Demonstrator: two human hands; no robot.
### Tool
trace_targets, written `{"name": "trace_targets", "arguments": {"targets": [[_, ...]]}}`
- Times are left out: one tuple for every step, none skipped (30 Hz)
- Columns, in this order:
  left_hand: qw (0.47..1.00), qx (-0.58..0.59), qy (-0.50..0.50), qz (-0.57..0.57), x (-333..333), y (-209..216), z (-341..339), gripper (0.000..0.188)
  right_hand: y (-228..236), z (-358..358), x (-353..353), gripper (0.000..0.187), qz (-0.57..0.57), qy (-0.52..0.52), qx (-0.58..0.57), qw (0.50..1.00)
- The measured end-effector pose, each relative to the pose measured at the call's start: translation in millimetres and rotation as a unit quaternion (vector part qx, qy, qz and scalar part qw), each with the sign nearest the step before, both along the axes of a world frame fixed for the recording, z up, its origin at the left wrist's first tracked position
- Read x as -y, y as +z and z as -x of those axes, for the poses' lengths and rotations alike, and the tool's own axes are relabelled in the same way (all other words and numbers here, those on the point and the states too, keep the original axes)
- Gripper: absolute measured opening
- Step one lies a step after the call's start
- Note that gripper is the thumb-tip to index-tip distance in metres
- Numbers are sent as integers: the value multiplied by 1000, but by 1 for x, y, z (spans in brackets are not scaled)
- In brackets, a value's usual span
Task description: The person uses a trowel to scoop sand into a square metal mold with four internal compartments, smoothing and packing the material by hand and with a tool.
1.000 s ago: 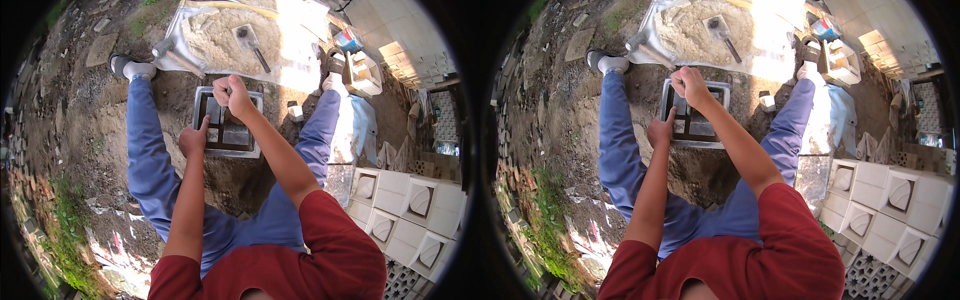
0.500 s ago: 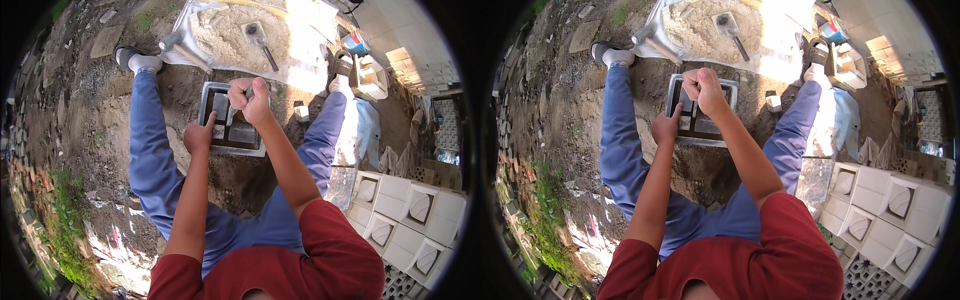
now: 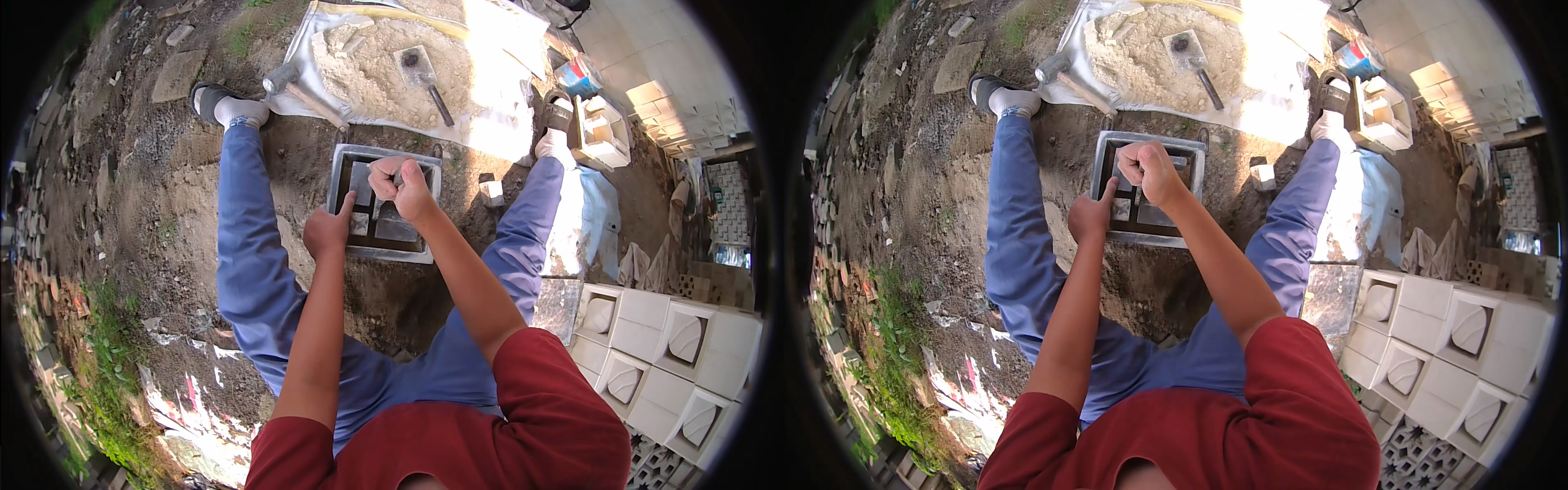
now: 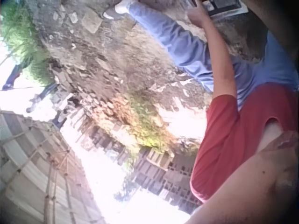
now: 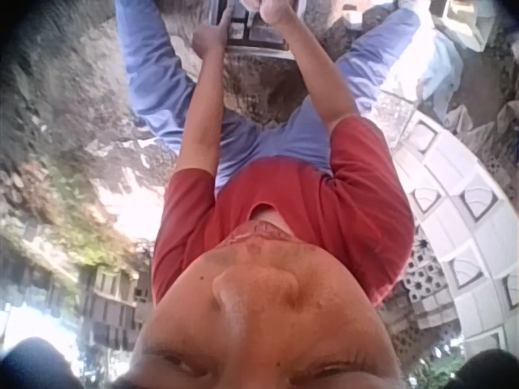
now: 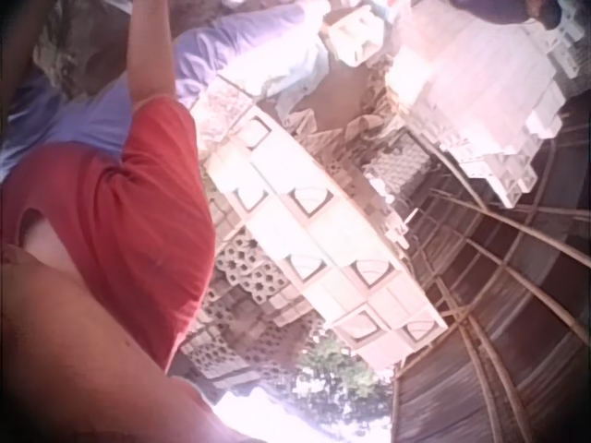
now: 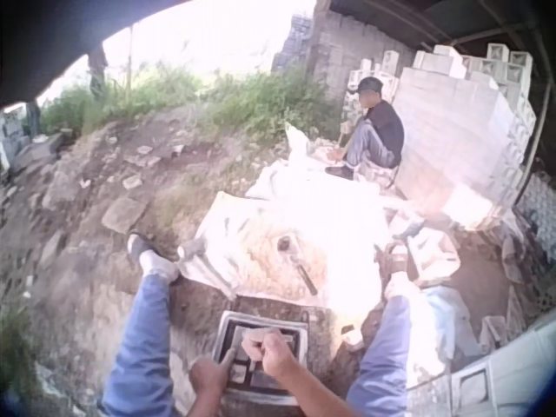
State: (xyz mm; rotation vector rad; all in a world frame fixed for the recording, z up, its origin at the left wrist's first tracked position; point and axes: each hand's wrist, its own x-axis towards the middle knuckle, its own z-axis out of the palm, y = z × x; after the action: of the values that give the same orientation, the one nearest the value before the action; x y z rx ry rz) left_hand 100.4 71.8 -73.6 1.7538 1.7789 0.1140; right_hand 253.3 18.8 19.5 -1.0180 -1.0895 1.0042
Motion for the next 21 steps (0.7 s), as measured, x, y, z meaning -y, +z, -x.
{"name": "trace_targets", "arguments": {"targets": [[1000, -3, -3, 4, -1, -1, 1, 89, -2, -2, -1, 83, -3, 0, 1, 1000], [1000, -8, -5, 10, 0, 0, 3, 88, 3, -1, -2, 83, 10, 7, 2, 1000], [1000, -8, -4, 9, 1, 2, 4, 88, 7, 1, -3, 83, 23, 15, 2, 1000], [1000, -7, -4, 4, 3, 3, 5, 88, 11, 2, 0, 83, 22, 15, 2, 1000], [1000, -7, -2, -4, 2, 7, 5, 88, 22, 5, 5, 83, 9, 9, 1, 1000], [1000, -8, 0, -6, 1, 9, 4, 88, 28, 7, 7, 83, -4, 3, 0, 1000], [1000, -2, -2, -1, -1, 11, 4, 89, 20, 9, 4, 83, -6, 5, -1, 1000], [1000, 6, -11, 7, 1, 14, 0, 89, 8, 10, 6, 83, -17, -9, 3, 1000], [1000, 7, -15, 6, 1, 9, 0, 89, 0, 12, 5, 83, -29, -22, 7, 999], [1000, -1, -10, 0, 1, 4, 0, 89, -6, 11, 5, 82, -36, -13, 1, 999], [1000, -10, -4, -5, 2, 2, 0, 88, -3, 11, 3, 82, -36, -16, 2, 999], [1000, -10, -7, -4, 2, 0, 0, 88, 1, 11, 0, 82, -6, -10, 8, 1000], [1000, -7, -6, -6, 3, -3, 0, 88, 5, 10, -1, 82, 25, -3, 14, 1000], [1000, -7, 0, -10, 1, -4, 4, 89, 12, 15, -3, 81, 14, -3, 1, 1000], [1000, -8, 5, -12, -1, -3, 5, 89, 20, 15, -3, 81, 11, 2, 0, 1000], [1000, -9, 4, -13, -3, -3, 7, 89, 28, 13, -2, 80, -8, -3, -15, 1000], [1000, -7, -7, -9, -1, -2, 5, 89, 32, 11, 3, 80, -22, -16, -29, 999], [1000, -6, -11, -7, 1, -2, 4, 89, 22, 6, 3, 80, -28, -17, -31, 999], [1000, -3, -6, -11, 3, -1, 3, 89, 10, 4, 1, 80, -26, -20, -30, 999], [1000, 4, -2, -17, 2, 0, -1, 89, 6, 3, -4, 81, -18, -15, -21, 1000], [1000, 7, -7, -17, 2, 1, -3, 89, 2, 1, -6, 82, -10, -10, -12, 1000]]}}
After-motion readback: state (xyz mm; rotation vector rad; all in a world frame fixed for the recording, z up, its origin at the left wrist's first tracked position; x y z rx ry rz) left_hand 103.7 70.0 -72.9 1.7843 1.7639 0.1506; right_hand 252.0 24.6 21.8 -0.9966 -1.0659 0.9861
